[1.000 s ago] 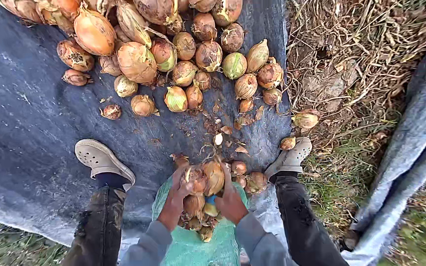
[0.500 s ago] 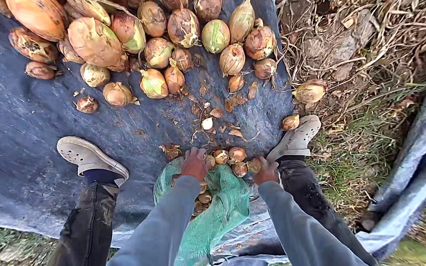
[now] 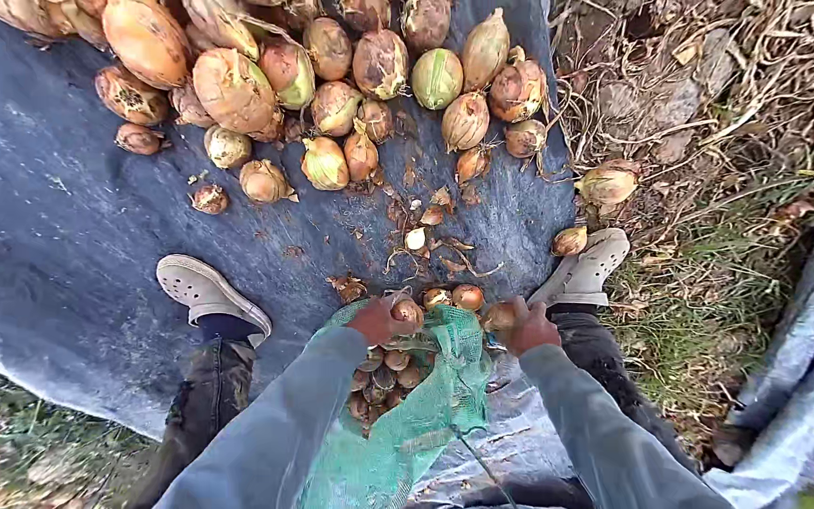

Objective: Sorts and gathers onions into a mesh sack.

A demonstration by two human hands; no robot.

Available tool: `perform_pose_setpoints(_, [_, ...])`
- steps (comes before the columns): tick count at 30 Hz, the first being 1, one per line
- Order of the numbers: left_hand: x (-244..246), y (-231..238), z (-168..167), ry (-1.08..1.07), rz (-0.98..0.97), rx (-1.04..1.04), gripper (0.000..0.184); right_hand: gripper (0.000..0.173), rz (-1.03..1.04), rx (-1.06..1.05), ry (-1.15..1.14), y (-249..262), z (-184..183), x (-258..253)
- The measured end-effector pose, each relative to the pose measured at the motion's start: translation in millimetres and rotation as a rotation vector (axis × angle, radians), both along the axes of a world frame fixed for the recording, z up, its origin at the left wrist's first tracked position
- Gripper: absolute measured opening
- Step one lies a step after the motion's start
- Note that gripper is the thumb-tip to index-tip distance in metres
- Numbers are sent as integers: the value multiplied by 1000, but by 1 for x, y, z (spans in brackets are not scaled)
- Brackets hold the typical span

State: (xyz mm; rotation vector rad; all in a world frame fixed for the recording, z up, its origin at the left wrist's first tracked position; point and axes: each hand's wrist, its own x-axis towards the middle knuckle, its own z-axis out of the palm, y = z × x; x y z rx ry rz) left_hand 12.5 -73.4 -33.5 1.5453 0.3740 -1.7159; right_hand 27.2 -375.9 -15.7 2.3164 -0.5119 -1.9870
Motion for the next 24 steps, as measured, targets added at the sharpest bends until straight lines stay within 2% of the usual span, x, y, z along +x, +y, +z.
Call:
perform_pose_setpoints(2, [-1, 19, 14, 64, 0, -157, 61, 83, -102, 116, -137, 15, 24, 34])
perform_pose_setpoints(5, [-37, 26, 46, 128, -280, -262, 67, 89, -234, 362, -331, 64, 68, 62])
perform_pose_setpoints(6, [-55, 27, 57, 150, -419, -274, 68, 90, -234, 443, -311, 83, 82, 58])
perform_pose_setpoints(8, [-80, 33, 75, 242, -616, -261, 60, 79, -126, 601, -55, 113, 104, 40])
perform_pose_setpoints(9, [-86, 38, 81, 273, -594, -218, 50, 66, -43, 658, 82, 121, 107, 30])
perform_pose_setpoints(10, [-86, 45, 84, 271, -488, -157, 40, 50, -17, 667, 129, 120, 105, 20])
perform_pose_setpoints(11, [-79, 51, 88, 235, -296, -81, 33, 40, -48, 613, 73, 111, 98, 10])
perform_pose_setpoints(13, [-59, 53, 87, 58, 125, 103, 29, 36, -262, 377, -167, 77, 67, -6])
perform_pose_setpoints(14, [-47, 47, 81, -67, 213, 199, 29, 40, -402, 261, -247, 59, 44, -14])
perform_pose_setpoints(16, [-26, 29, 55, -297, 239, 291, 30, 52, -684, 104, -259, 36, 0, -28])
perform_pose_setpoints(17, [-20, 16, 35, -352, 204, 294, 33, 58, -762, 73, -233, 30, -19, -35])
perform_pose_setpoints(19, [-9, -19, -1, -353, 159, 269, 38, 63, -782, 30, -186, 28, -47, -47])
perform_pose_setpoints(21, [-7, -56, -28, -316, 176, 269, 39, 57, -780, -12, -129, 31, -55, -47])
perform_pose_setpoints(24, [-14, -96, -45, -264, 219, 369, 36, 46, -644, 38, 122, 40, -33, -12])
